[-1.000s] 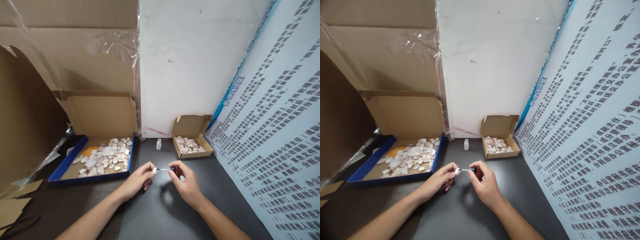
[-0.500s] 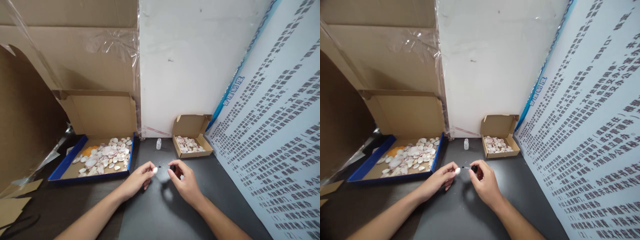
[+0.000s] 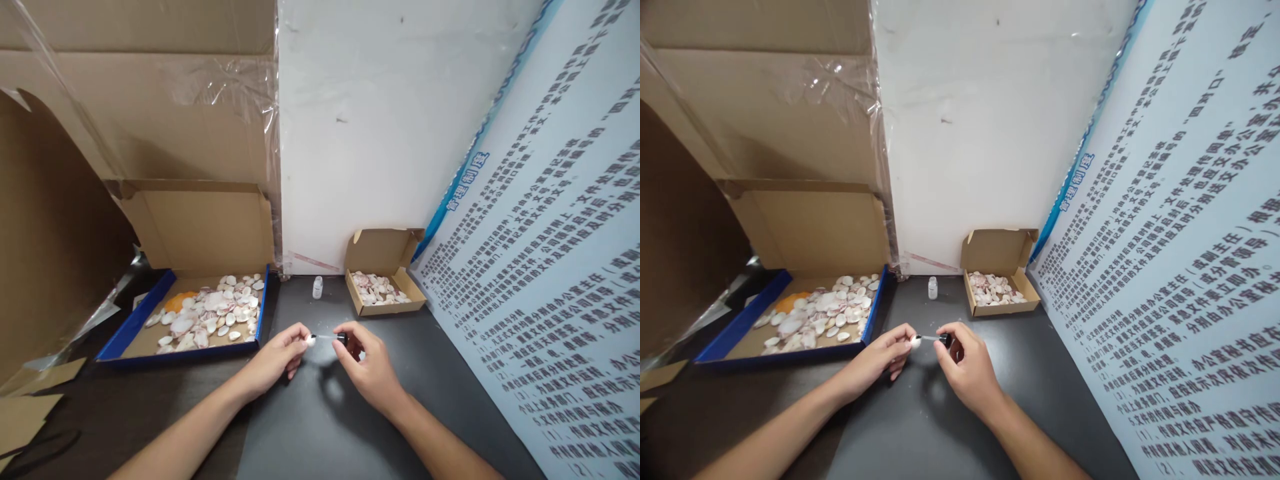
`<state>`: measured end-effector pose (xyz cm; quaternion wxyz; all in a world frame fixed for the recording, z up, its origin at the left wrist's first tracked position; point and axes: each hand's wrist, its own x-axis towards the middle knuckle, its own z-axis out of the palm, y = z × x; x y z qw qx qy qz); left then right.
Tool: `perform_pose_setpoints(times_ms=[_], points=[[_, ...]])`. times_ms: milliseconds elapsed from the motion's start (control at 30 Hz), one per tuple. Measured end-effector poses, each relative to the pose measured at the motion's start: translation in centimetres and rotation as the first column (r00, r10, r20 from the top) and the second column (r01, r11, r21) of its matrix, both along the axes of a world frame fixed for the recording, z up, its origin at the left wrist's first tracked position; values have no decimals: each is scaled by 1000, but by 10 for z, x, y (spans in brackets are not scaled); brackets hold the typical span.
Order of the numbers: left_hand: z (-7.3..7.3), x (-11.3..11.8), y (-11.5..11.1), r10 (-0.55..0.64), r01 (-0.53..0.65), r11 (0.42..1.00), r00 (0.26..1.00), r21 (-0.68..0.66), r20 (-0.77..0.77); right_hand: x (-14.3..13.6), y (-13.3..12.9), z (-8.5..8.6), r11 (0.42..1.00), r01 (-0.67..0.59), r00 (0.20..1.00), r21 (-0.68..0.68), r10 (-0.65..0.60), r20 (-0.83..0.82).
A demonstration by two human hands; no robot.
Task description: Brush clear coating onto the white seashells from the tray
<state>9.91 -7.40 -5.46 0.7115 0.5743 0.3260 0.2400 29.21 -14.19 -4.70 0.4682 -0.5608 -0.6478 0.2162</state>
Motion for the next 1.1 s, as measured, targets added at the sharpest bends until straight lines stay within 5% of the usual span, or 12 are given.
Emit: perform_pose_setpoints(times_ms=[1100], points=[[-1,0,1,-5,5,999,1000,37,-13,-1,1,-5,996,-34,992,-80,23,-126]])
